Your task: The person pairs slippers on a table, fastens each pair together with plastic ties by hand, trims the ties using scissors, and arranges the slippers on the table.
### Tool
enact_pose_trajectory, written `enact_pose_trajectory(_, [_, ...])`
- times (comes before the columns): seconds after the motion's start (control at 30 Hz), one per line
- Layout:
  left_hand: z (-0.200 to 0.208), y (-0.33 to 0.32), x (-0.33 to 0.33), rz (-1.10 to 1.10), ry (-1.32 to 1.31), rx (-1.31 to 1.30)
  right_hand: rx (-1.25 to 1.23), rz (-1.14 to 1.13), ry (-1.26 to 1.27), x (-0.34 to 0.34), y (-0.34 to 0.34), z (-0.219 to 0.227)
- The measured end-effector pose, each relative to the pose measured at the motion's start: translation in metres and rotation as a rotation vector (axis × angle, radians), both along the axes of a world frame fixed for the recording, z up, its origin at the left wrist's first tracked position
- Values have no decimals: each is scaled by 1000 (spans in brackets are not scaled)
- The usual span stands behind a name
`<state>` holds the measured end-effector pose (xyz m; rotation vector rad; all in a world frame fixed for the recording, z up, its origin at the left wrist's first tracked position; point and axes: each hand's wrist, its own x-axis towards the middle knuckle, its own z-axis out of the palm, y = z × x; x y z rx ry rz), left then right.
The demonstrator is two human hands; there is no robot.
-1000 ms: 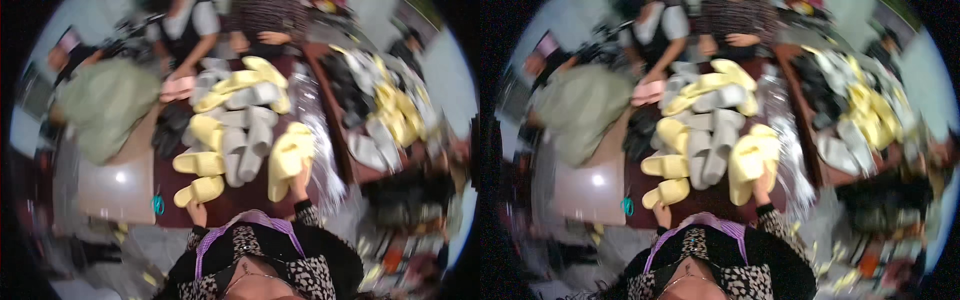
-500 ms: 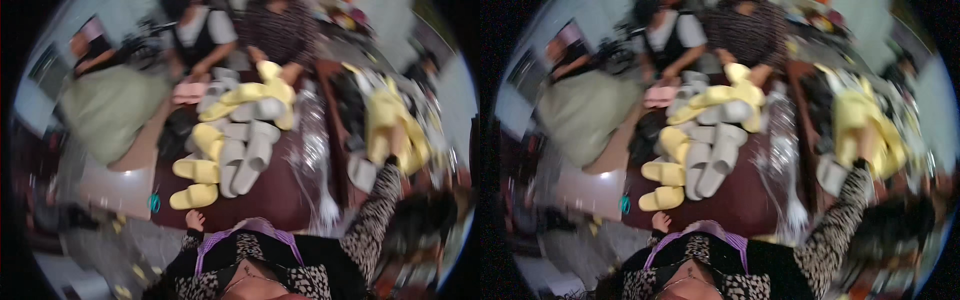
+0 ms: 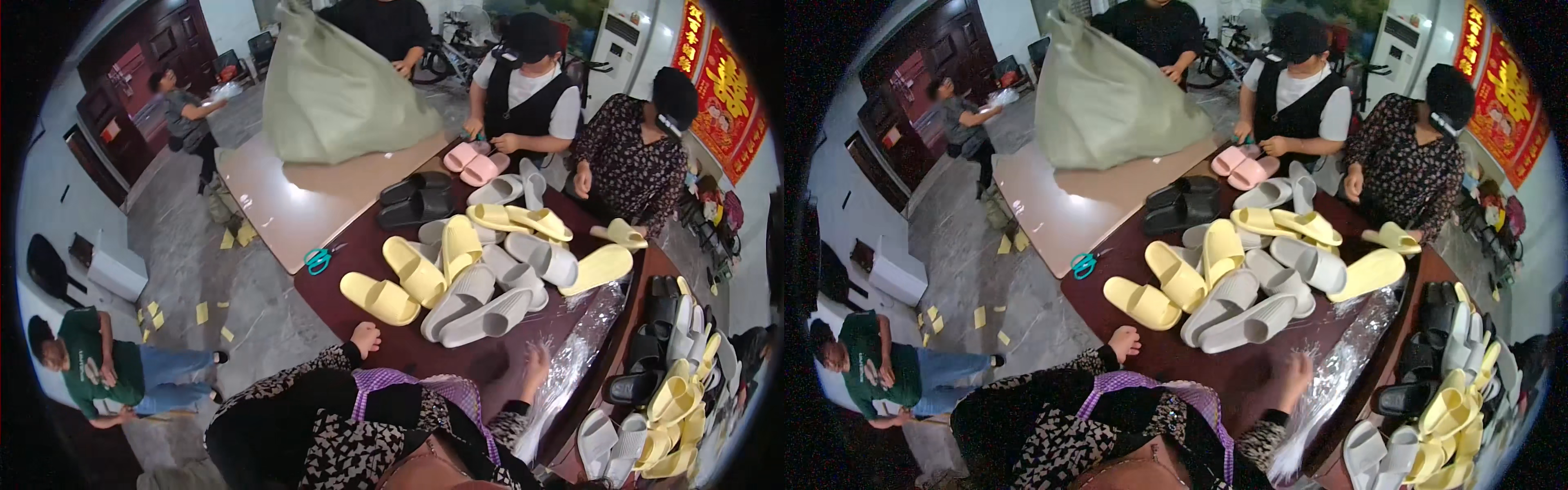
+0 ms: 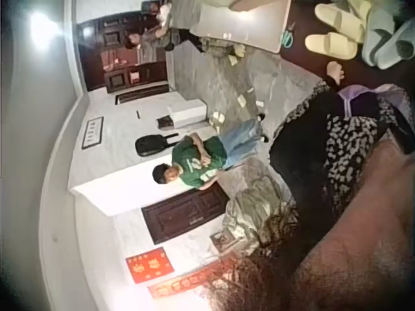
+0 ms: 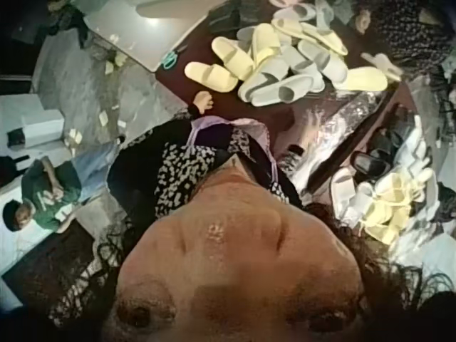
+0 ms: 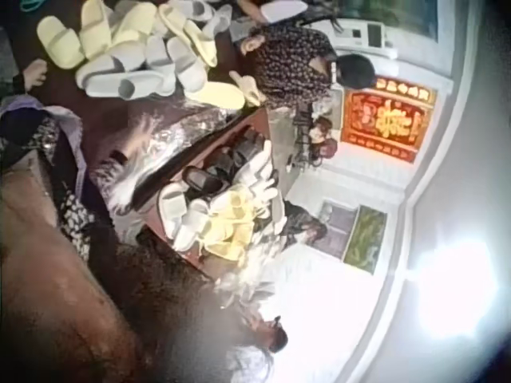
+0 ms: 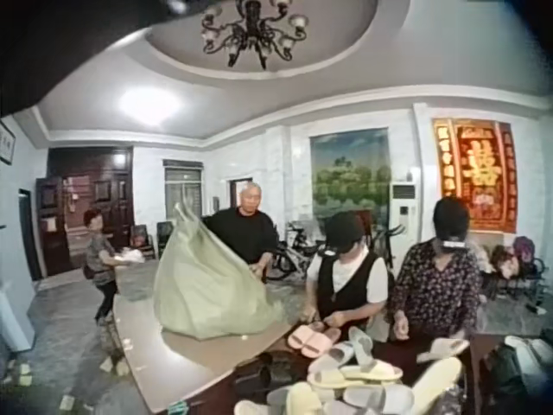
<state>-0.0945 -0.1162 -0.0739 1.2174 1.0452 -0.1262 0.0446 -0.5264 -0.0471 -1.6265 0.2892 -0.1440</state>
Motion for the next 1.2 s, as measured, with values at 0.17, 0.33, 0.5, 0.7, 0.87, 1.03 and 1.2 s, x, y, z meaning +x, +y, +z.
enact_pose_trajectory(0.17, [3, 9, 10, 11, 14, 50, 110, 154, -83, -35, 116, -60])
enact_pose_trajectory(0.33, [1, 27, -8, 23, 18, 47, 73, 395, 163, -78, 144, -78])
enact_pose_trajectory(0.5, [-12, 40, -25, 76, 26, -19, -126, 652, 170, -97, 142, -65])
enact_pose_trajectory(0.7, [-21, 63, -22, 56, -66, -137, -323, 635, 32, -95, 178, -44])
enact_pose_trajectory(0.87, [-14, 84, -9, 89, -57, -65, -294, 653, -81, -86, 220, -19])
enact_pose_trajectory(1.03, [-15, 99, 4, 78, -77, -67, -296, 655, 37, -94, 232, -10])
enact_pose_trajectory(1.2, [-31, 117, 4, -235, -300, 734, -268, 609, 79, -107, 233, -11])
